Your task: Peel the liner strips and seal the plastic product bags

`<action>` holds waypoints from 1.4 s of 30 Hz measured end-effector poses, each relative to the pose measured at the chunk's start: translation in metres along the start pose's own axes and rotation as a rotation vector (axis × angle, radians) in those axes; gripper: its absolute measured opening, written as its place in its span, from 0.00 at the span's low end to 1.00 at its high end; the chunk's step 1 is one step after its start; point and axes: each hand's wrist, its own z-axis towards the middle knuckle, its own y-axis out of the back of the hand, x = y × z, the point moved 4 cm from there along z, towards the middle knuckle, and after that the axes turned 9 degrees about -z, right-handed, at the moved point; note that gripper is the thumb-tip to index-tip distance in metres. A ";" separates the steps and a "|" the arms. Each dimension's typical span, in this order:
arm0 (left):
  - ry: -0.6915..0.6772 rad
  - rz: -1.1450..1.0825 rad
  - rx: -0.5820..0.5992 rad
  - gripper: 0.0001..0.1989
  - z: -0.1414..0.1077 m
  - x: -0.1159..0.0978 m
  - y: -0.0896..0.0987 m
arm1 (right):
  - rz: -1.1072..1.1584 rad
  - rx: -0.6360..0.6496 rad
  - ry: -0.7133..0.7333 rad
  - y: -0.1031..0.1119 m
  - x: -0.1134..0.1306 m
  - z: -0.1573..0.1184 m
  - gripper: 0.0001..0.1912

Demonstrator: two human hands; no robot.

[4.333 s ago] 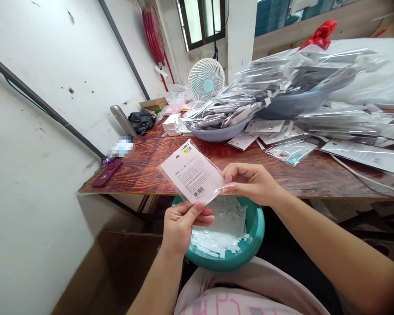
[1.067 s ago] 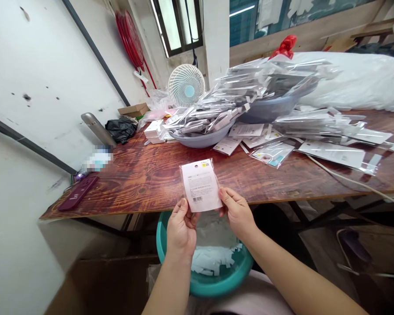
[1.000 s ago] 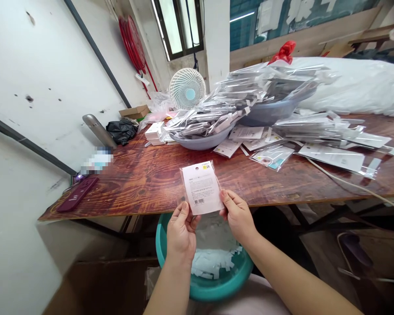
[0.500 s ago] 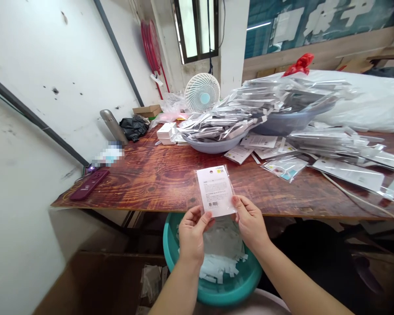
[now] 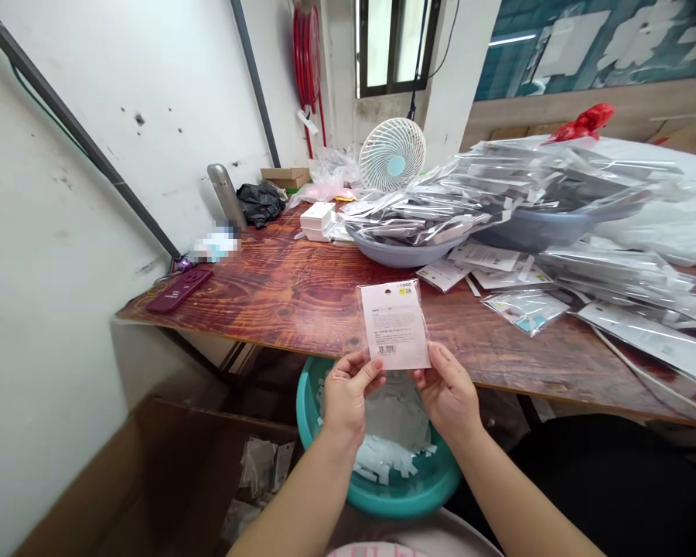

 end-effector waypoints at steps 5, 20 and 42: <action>0.054 -0.077 -0.012 0.14 0.000 -0.001 0.000 | -0.109 -0.071 -0.010 0.005 -0.001 0.001 0.14; 0.045 0.438 0.184 0.15 -0.012 -0.040 0.009 | -0.644 0.157 0.290 0.020 0.017 -0.013 0.17; -0.061 0.767 0.143 0.09 -0.044 -0.145 0.056 | -1.250 0.774 0.611 -0.023 0.022 -0.064 0.19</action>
